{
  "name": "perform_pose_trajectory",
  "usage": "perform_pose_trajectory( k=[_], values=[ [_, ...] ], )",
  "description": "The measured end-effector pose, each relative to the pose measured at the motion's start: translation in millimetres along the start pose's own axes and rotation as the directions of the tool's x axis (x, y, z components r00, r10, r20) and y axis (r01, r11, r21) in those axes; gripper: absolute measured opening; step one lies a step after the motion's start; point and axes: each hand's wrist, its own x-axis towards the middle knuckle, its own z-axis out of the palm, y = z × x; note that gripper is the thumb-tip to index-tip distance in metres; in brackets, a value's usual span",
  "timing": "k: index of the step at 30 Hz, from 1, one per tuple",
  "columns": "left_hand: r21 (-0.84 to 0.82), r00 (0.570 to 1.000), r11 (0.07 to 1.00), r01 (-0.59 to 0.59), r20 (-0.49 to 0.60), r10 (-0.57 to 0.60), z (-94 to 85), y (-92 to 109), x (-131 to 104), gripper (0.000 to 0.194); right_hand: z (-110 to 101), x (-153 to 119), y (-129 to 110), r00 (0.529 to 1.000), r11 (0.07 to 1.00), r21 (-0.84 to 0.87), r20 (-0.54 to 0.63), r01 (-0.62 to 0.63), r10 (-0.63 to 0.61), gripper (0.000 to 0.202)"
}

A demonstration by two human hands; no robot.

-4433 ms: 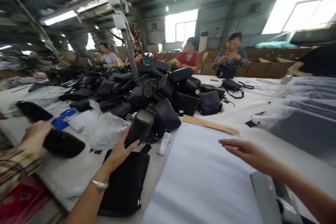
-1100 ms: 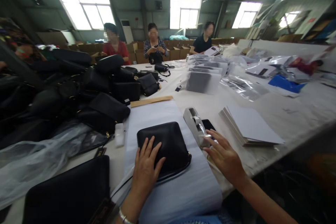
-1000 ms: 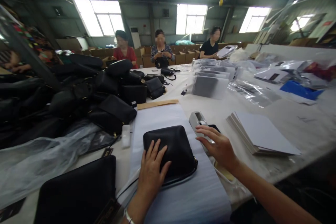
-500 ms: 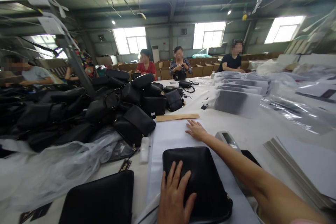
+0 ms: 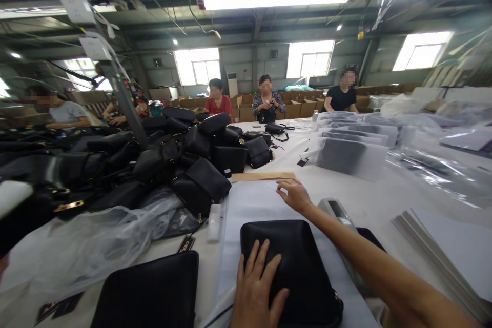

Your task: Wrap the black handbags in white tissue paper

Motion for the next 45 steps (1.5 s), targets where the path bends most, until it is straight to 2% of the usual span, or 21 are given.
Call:
perform_pose_trajectory(
  k=[2, 4, 7, 8, 11, 14, 18, 20, 23, 26, 29, 32, 35, 38, 42, 45],
  values=[
    [-0.006, 0.999, 1.0, -0.01, 0.048, 0.01, -12.5, 0.7, 4.7, 0.06, -22.5, -7.5, -12.1, 0.998, 0.999, 0.008, -0.041, 0.044, -0.044, 0.01],
    [0.017, 0.999, 1.0, 0.003, 0.035, -0.004, -25.8, -0.4, 13.8, 0.056, -47.1, -19.8, -27.3, 0.989, 0.992, 0.007, -0.084, 0.127, -0.126, 0.009],
    [0.13, 0.993, 0.991, 0.028, -0.12, -0.012, -48.5, -3.4, 36.7, 0.06, -80.3, -45.5, -50.3, 0.947, 0.956, -0.02, -0.133, 0.291, -0.291, 0.012],
    [0.185, 0.984, 0.983, 0.017, -0.178, 0.017, -56.6, -4.5, 45.7, 0.062, -88.7, -55.3, -56.5, 0.93, 0.94, -0.032, -0.135, 0.34, -0.341, 0.013],
    [0.335, 0.964, 0.941, -0.051, -0.23, 0.134, -77.7, -8.9, 69.2, 0.068, -102.9, -85.2, -67.9, 0.882, 0.891, -0.054, -0.125, 0.451, -0.454, 0.017],
    [0.35, 0.967, 0.926, -0.137, -0.157, 0.203, -86.4, -15.7, 75.9, 0.062, -105.8, -109.4, -71.4, 0.87, 0.875, -0.031, -0.095, 0.484, -0.485, 0.025],
    [0.333, 0.965, 0.915, -0.227, -0.05, 0.258, -77.0, -26.4, 55.9, 0.036, -106.7, -122.4, -77.0, 0.932, 0.932, -0.016, -0.017, 0.363, -0.363, 0.056],
    [0.329, 0.956, 0.905, -0.272, -0.016, 0.293, -68.3, -31.4, 40.6, 0.029, -106.0, -124.1, -81.8, 0.946, 0.946, -0.024, 0.021, 0.324, -0.324, 0.068],
    [0.31, 0.941, 0.895, -0.323, 0.007, 0.337, -58.5, -36.8, 19.6, 0.028, -99.3, -130.8, -87.7, 0.936, 0.935, -0.039, 0.01, 0.351, -0.351, 0.062],
    [0.276, 0.932, 0.894, -0.353, 0.026, 0.36, -57.5, -37.0, 7.6, 0.029, -88.0, -145.7, -89.2, 0.909, 0.909, -0.031, -0.028, 0.415, -0.415, 0.049],
    [0.202, 0.937, 0.916, -0.346, 0.028, 0.348, -61.4, -28.3, 9.7, 0.023, -79.7, -160.1, -88.2, 0.905, 0.906, -0.024, -0.044, 0.423, -0.424, 0.047],
    [0.129, 0.948, 0.939, -0.317, 0.032, 0.316, -60.3, -12.2, 23.2, 0.038, -78.9, -167.2, -88.7, 0.916, 0.917, -0.021, -0.025, 0.399, -0.4, 0.049],
    [0.072, 0.939, 0.942, -0.327, 0.139, 0.315, -48.0, 1.8, 33.5, 0.051, -87.2, -175.3, -92.8, 0.928, 0.929, 0.008, 0.025, 0.371, -0.371, 0.05],
    [0.063, 0.924, 0.944, -0.325, 0.234, 0.302, -31.8, 6.4, 27.5, 0.052, -105.9, -197.7, -100.0, 0.953, 0.954, 0.077, 0.067, 0.289, -0.294, 0.044],
    [0.083, 0.931, 0.952, -0.296, 0.249, 0.268, -22.2, 3.1, 7.6, 0.054, -139.7, -250.1, -115.6, 0.98, 0.971, 0.188, 0.108, 0.145, -0.168, 0.035],
    [0.081, 0.932, 0.953, -0.291, 0.249, 0.263, -21.7, 1.4, 0.5, 0.056, -151.9, -291.7, -128.5, 0.97, 0.973, 0.193, 0.182, 0.129, -0.164, 0.038]
  ],
)
